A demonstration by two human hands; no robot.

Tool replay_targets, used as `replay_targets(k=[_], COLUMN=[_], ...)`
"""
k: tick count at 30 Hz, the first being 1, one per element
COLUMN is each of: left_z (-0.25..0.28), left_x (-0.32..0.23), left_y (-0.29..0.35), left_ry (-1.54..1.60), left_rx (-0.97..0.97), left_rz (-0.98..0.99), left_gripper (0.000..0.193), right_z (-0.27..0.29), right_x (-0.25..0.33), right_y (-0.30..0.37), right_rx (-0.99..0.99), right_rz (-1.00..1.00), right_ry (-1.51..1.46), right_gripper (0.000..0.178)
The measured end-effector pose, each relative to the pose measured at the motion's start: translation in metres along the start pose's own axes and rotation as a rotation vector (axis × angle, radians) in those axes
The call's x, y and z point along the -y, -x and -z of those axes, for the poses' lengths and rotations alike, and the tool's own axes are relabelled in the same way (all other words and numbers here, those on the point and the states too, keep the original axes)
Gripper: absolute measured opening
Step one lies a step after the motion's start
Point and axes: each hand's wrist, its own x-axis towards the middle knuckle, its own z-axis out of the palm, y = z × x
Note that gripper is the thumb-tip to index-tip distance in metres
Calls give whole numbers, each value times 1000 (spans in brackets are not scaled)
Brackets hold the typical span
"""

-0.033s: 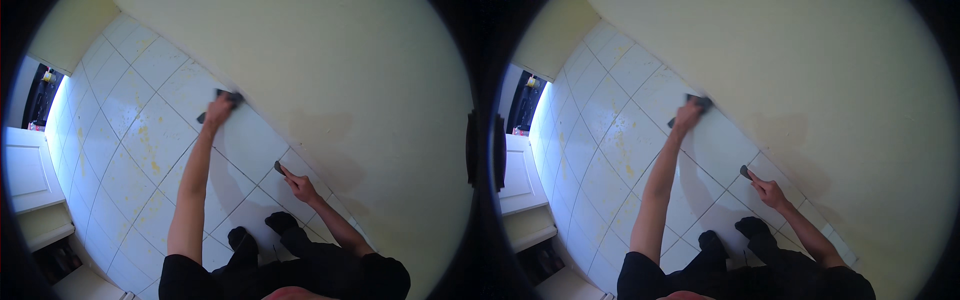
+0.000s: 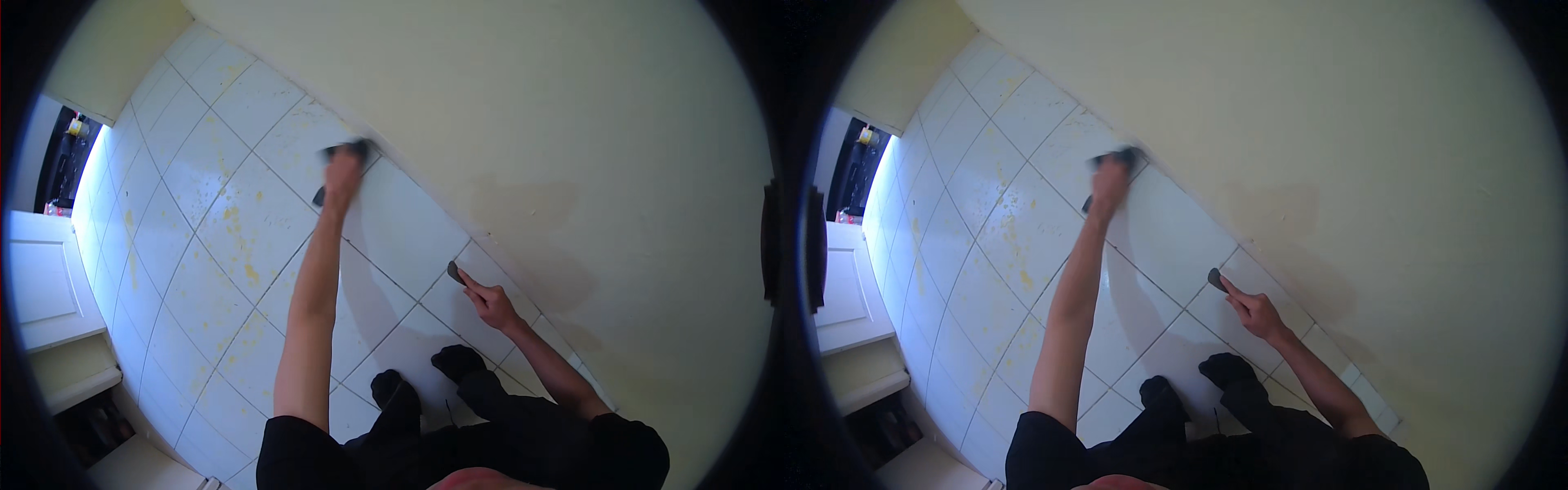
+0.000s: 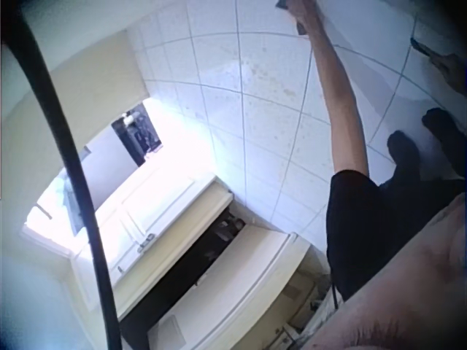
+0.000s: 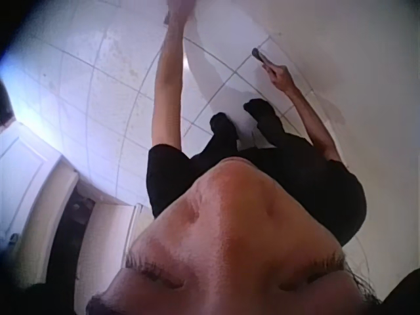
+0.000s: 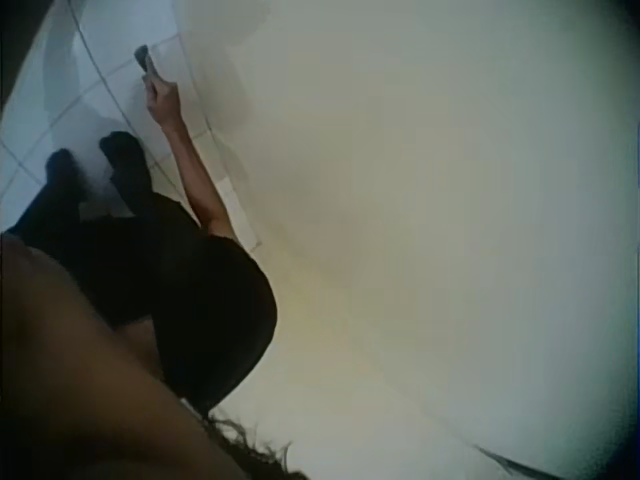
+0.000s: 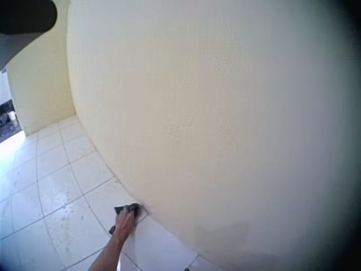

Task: The person scrapes yellow spots from a tiled floor using a scraper and wipes the surface with a cloth.

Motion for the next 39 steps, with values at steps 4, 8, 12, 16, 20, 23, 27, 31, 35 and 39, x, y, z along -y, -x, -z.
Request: replay_targets(k=[4,8,12,16,20,23,27,31,35,39], left_z=[33,31,4,-10,-2,10,21,5,10,11], left_x=[-10,-39,-109,-113,-48,-34,-35,-77,-83,-82], left_y=[2,43,85,59,27,40,102,161,167,168], left_ry=[176,206,130,103,-103,97,163,310,389,415], left_rx=[-157,38,390,286,50,28,-41,-168,-210,-201], left_rz=[292,-147,-711,-555,-186,395,218,170,187,182], left_gripper=[27,35,30,28,14,18,27,34,37,36], right_z=[23,31,33,24,12,14,5,-22,-38,-48], right_x=[-9,-8,-16,-16,3,-2,12,-6,-7,-16], right_y=[10,11,17,17,11,10,-33,-104,-164,-180], right_rx=[-27,-52,-12,-38,4,28,62,94,58,19], right_rz=[-60,-79,-99,-49,-88,-119,50,-103,-151,-161], right_ry=[47,70,92,68,74,156,313,486,576,602], right_gripper=[48,48,48,49,49,52,56,55,55,55])
